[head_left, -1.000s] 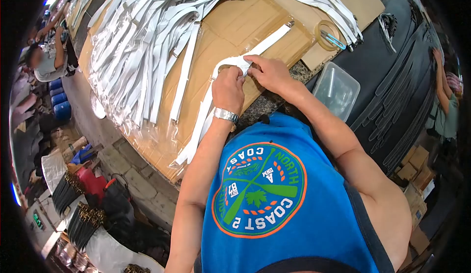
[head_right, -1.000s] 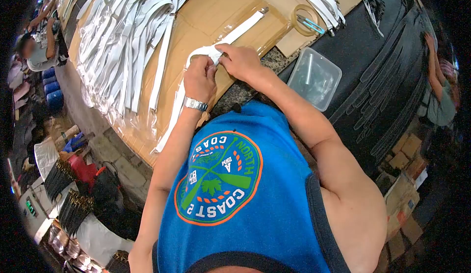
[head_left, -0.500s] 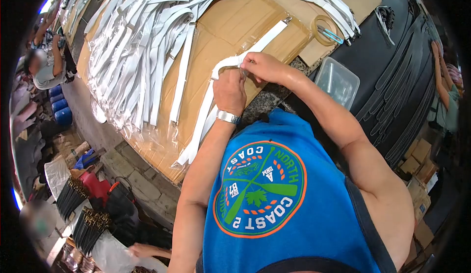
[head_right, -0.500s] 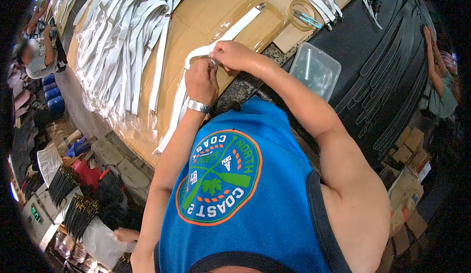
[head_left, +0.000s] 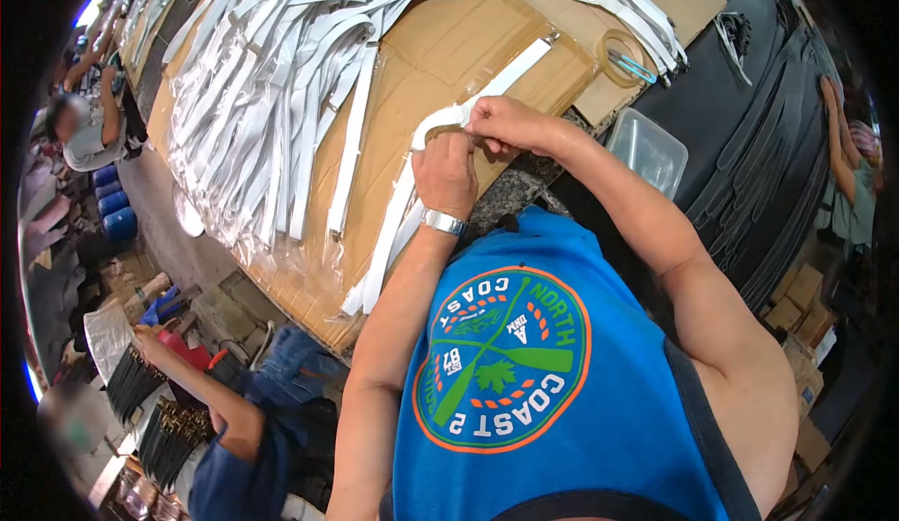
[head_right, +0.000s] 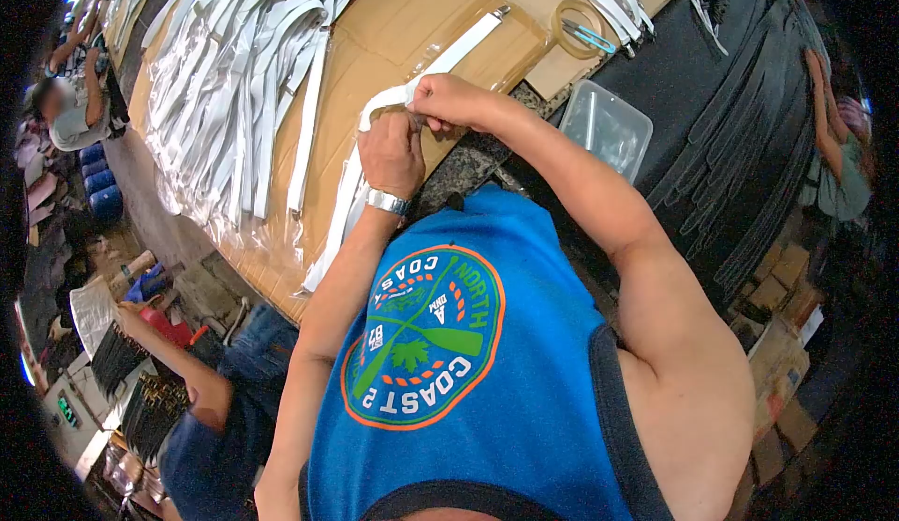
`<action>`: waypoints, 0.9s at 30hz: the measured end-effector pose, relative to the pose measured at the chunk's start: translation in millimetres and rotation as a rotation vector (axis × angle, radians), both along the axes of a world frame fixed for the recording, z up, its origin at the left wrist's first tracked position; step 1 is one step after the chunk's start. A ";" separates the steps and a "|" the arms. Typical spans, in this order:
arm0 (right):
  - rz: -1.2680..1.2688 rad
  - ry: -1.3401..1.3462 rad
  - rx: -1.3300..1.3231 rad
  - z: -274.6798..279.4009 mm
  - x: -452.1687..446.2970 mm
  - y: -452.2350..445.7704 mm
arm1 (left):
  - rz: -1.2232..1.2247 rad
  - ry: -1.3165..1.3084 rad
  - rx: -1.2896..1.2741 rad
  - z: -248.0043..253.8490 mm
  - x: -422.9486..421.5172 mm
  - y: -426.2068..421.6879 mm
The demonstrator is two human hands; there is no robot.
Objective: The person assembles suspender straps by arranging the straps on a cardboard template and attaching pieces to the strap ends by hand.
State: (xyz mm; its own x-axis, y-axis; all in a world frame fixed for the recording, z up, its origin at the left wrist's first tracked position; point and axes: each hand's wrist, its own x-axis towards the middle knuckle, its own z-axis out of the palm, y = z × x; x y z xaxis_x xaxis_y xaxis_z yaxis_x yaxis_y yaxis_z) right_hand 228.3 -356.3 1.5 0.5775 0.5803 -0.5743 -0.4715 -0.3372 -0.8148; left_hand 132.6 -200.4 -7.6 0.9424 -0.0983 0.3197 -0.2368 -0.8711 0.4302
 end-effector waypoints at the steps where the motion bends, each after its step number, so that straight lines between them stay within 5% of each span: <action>1: -0.012 0.029 0.002 1.8 -0.3 -0.7 | 0.004 -0.011 0.007 0.2 0.6 -0.9; 6: -0.002 -0.021 -0.057 -1.8 -3.9 0.5 | 0.014 0.000 0.013 -2.1 0.6 -1.1; 9: 0.169 -0.878 -0.381 -8.0 -10.1 -4.0 | 0.017 0.001 0.026 0.1 0.0 -2.4; 15: 0.271 -0.877 -0.443 -0.8 -7.3 -4.9 | 0.007 -0.029 0.033 -1.6 0.3 -2.2; 18: 0.135 -0.117 -0.122 -16.3 1.5 -3.2 | 0.006 -0.058 0.037 -5.0 0.1 -1.9; 21: 0.119 -0.072 -0.169 -13.5 2.0 -3.3 | 0.006 -0.048 0.028 -3.3 -0.5 -2.1; 24: 0.301 -0.827 -0.518 -2.8 -7.7 -2.0 | 0.002 -0.033 0.035 -1.6 -1.7 -2.6; 27: 0.419 -0.898 -0.649 11.7 -8.3 5.0 | 0.005 -0.042 0.025 -1.1 -1.4 -4.4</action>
State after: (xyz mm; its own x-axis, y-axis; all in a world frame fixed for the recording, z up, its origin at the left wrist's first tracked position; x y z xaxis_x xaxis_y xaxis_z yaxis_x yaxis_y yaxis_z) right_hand 220.0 -351.3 13.2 0.7583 0.5696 -0.3171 0.4276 -0.8017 -0.4176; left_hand 131.1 -204.7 -8.7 0.9289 -0.1017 0.3562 -0.2494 -0.8826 0.3985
